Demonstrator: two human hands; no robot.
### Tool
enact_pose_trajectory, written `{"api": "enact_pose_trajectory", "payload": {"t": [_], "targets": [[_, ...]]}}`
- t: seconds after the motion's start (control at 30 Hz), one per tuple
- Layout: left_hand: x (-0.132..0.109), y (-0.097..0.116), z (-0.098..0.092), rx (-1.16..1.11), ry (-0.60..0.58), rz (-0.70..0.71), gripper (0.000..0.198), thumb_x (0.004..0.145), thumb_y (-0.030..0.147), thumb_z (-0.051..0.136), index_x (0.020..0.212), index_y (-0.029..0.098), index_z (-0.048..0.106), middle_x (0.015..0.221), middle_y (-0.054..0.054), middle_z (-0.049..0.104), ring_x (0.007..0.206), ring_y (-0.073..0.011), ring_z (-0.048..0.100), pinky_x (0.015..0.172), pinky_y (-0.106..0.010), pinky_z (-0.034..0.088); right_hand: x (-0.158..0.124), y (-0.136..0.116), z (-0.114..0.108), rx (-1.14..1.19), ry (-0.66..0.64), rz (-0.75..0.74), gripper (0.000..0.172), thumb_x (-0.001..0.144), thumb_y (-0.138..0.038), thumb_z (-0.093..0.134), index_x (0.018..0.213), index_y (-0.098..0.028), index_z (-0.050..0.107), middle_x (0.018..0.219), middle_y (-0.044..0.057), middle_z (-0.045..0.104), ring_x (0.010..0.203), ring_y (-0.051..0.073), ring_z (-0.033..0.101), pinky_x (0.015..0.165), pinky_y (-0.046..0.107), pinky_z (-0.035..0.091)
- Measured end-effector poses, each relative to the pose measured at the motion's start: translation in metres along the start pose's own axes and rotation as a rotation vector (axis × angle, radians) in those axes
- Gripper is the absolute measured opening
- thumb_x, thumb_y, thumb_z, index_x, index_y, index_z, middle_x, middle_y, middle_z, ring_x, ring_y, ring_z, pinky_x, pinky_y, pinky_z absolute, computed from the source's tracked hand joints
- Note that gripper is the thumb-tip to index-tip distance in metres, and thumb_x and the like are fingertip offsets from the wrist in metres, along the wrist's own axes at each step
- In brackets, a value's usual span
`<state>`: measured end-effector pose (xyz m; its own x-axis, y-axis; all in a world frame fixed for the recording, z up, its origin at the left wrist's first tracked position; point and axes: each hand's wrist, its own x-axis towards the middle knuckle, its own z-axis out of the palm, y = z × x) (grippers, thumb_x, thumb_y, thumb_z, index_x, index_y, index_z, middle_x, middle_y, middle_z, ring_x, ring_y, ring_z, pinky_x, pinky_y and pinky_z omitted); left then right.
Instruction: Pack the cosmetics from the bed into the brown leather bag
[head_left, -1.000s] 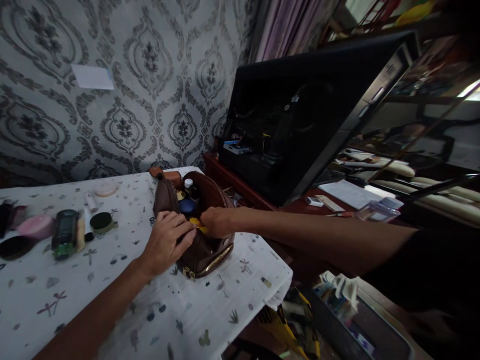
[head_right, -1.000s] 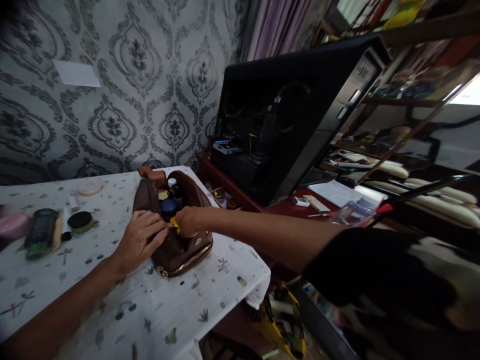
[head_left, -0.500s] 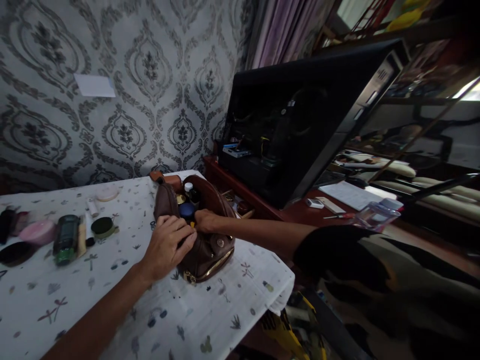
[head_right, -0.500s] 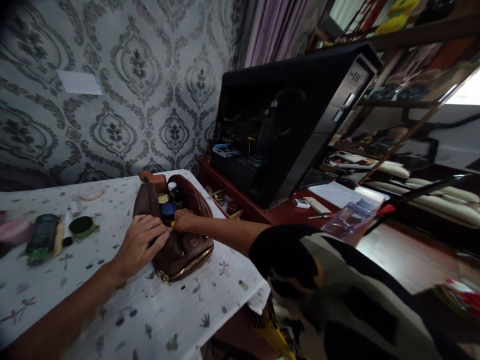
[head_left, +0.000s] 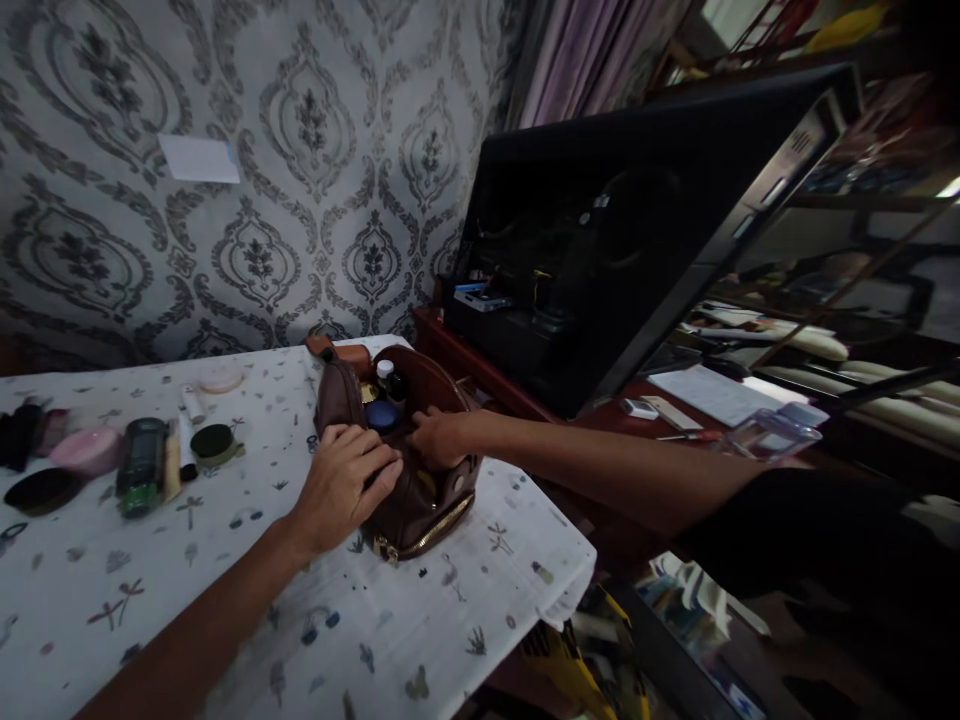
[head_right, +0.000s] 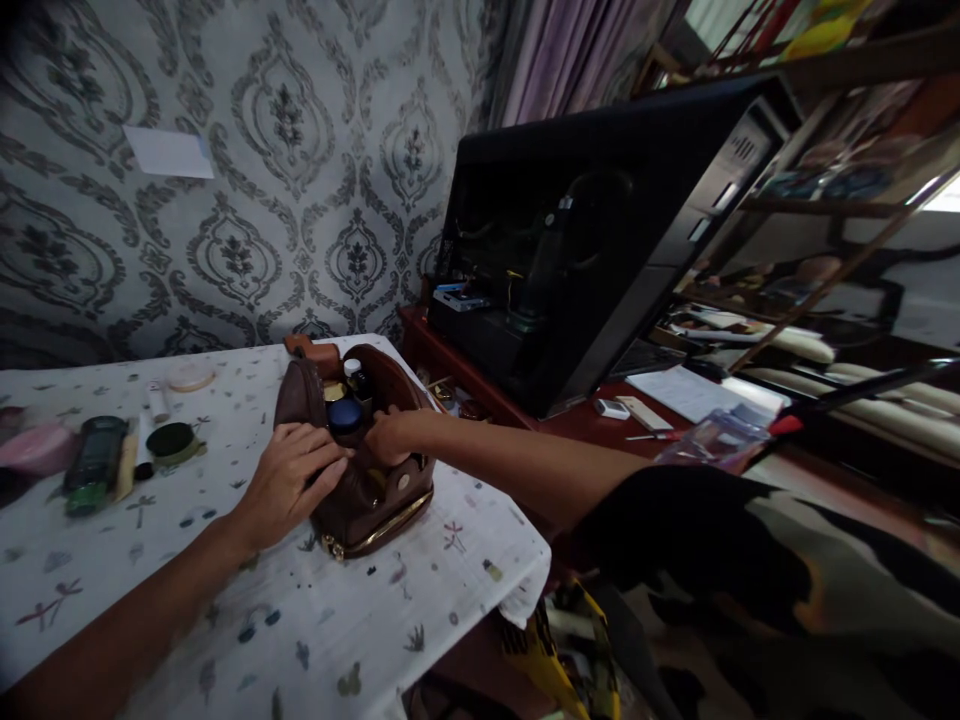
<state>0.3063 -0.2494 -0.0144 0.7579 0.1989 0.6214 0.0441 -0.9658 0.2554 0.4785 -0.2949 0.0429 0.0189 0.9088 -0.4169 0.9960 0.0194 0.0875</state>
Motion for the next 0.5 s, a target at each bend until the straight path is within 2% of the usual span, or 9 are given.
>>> {"api": "enact_pose_trajectory", "payload": {"t": [0.1, 0.2, 0.33, 0.4, 0.5], "targets": [[0.000, 0.000, 0.000, 0.001, 0.009, 0.009, 0.039, 0.104, 0.035, 0.034, 0.092, 0.021, 0.068, 0.081, -0.003, 0.064, 0.080, -0.0187, 0.053, 0.080, -0.039, 0.035, -0.008, 0.000, 0.000, -0.033, -0.063, -0.031, 0.034, 0.070, -0.011, 0.068, 0.104, -0.016, 0.071, 0.114, 0.013, 0.068, 0.108, 0.028, 0.063, 0.091, 0.038, 0.050], [0.000, 0.000, 0.000, -0.001, 0.012, 0.008, 0.037, 0.104, 0.034, 0.035, 0.094, 0.021, 0.068, 0.081, -0.003, 0.063, 0.081, -0.0190, 0.054, 0.081, -0.039, 0.035, -0.018, 0.000, -0.003, -0.062, -0.103, -0.098, 0.044, 0.070, -0.011, 0.068, 0.114, -0.016, 0.069, 0.127, 0.014, 0.061, 0.118, 0.031, 0.056, 0.095, 0.040, 0.047], [0.000, 0.000, 0.000, 0.013, 0.003, 0.018, 0.037, 0.104, 0.033, 0.035, 0.094, 0.020, 0.067, 0.082, -0.003, 0.063, 0.081, -0.0191, 0.053, 0.081, -0.039, 0.034, -0.026, 0.000, -0.002, -0.116, -0.064, -0.271, 0.059, 0.071, -0.014, 0.071, 0.129, -0.016, 0.059, 0.135, 0.015, 0.056, 0.125, 0.031, 0.050, 0.101, 0.042, 0.043], [0.000, 0.000, 0.001, 0.024, 0.004, 0.022, 0.037, 0.104, 0.032, 0.034, 0.092, 0.020, 0.067, 0.081, -0.003, 0.063, 0.080, -0.0193, 0.052, 0.080, -0.039, 0.034, -0.026, -0.001, 0.002, -0.112, -0.024, -0.316, 0.054, 0.073, -0.013, 0.069, 0.126, -0.015, 0.060, 0.130, 0.014, 0.060, 0.123, 0.028, 0.053, 0.100, 0.039, 0.043], [-0.001, -0.001, 0.002, 0.038, 0.005, 0.025, 0.037, 0.104, 0.032, 0.034, 0.090, 0.020, 0.066, 0.081, -0.003, 0.063, 0.079, -0.0192, 0.052, 0.080, -0.039, 0.034, -0.026, -0.002, 0.009, -0.067, 0.020, -0.292, 0.040, 0.078, -0.011, 0.065, 0.118, -0.013, 0.064, 0.119, 0.014, 0.067, 0.114, 0.024, 0.061, 0.095, 0.033, 0.046]]}}
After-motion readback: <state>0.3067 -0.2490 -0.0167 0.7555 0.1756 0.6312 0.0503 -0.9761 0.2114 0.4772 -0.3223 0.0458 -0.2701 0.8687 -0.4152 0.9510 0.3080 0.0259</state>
